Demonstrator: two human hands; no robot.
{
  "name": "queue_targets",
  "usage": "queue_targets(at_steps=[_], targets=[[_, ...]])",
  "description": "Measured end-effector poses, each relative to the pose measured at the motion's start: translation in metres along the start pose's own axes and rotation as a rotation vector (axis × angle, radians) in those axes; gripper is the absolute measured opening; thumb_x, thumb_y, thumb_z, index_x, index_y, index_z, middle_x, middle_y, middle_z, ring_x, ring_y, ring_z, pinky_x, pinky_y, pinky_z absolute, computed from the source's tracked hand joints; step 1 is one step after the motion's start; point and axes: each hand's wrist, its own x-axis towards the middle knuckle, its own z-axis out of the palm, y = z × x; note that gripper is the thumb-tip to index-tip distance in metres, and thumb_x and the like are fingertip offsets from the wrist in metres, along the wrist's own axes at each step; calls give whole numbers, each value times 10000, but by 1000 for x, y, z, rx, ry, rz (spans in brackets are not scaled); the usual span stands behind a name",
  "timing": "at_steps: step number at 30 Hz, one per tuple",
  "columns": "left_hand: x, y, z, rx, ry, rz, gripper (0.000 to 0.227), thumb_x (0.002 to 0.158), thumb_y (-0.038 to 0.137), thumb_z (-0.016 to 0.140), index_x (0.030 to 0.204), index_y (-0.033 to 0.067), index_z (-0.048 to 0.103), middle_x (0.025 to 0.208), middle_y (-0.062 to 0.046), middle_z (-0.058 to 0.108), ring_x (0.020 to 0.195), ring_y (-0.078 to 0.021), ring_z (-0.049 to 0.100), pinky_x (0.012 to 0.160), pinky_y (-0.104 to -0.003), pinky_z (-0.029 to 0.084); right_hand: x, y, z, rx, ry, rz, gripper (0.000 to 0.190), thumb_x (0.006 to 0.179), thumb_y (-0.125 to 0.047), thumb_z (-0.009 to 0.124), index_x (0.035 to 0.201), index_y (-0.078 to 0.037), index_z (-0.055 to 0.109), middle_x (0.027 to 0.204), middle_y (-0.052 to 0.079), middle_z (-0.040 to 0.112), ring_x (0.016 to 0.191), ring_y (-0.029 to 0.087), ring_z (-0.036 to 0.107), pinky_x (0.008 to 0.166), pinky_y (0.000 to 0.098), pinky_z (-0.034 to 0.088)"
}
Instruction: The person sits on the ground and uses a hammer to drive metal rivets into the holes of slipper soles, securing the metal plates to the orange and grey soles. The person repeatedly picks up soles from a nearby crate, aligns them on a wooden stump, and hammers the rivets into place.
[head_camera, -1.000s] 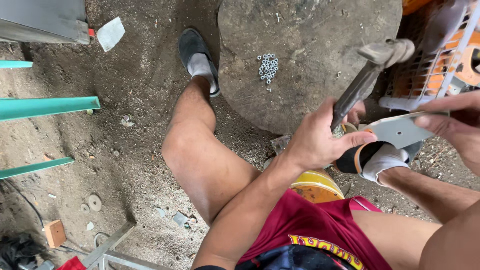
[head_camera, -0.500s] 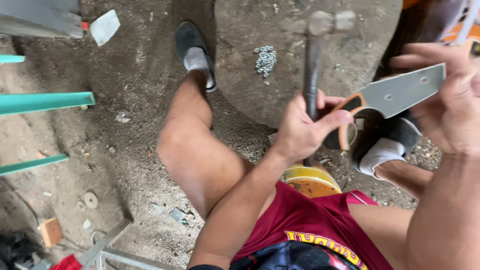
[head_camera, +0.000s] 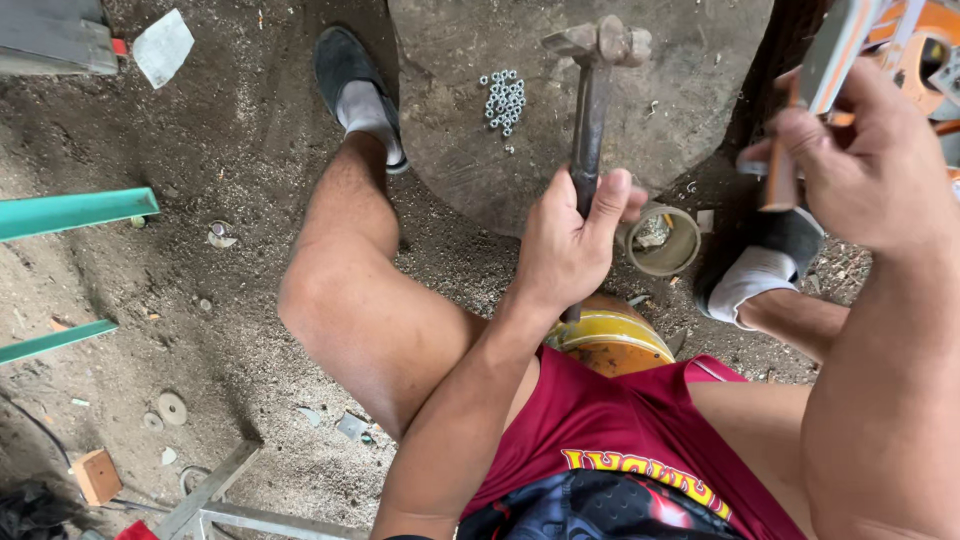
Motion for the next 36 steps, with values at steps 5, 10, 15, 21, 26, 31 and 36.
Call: queue_targets(at_steps=[5,10,15,21,26,31,36], targets=[[5,8,-5,410,-3,-9,410,1048,432,564,1036,24,533,711,-154,720,674,-323,760,560,-434,565,8,17,-5,-580,132,-220,335,968,-37,756,1296,7,707,1058,205,651,876,327,682,734,415,547],[5,12,-8,654,-7,105,367,1057,392,552,1081,28,506,686,-198,673,650,-445,695,539,-533,509,8,27,1,-549,109,-222,364,941,-90,817,1296,-72,738,1142,166,644,945,318,672,791,402,548],[7,18,-5,584,-54,-24,368,1044,413,530,1033,45,523,639,-195,671,615,-428,717,530,-523,538,12,36,-1,-388,86,-79,356,948,-134,811,1298,-121,743,1146,131,644,967,261,679,825,372,544],[7,17,0,696,-102,-50,384,1046,415,534,972,38,520,633,-229,661,623,-463,697,527,-556,516,18,47,6,-371,189,-78,364,949,-117,825,1306,-128,754,1150,130,644,1002,258,683,852,360,551],[13,6,5,774,-141,-73,378,1051,416,502,976,46,484,627,-238,670,605,-473,688,532,-576,521,19,56,10,-388,182,-82,374,955,-115,829,1321,-136,757,1156,132,642,1001,263,675,861,370,550],[17,1,10,847,-136,-36,355,1063,374,495,1025,22,463,658,-261,676,637,-483,700,551,-591,546,24,41,9,-462,226,-179,375,933,-98,861,1295,-105,762,1131,142,648,987,270,666,849,367,543],[16,2,11,864,-101,-62,343,1059,346,510,1067,10,445,673,-273,678,654,-485,708,573,-592,561,14,-30,18,-412,341,-560,234,974,53,730,1197,-10,700,1123,118,665,999,248,646,904,296,536]])
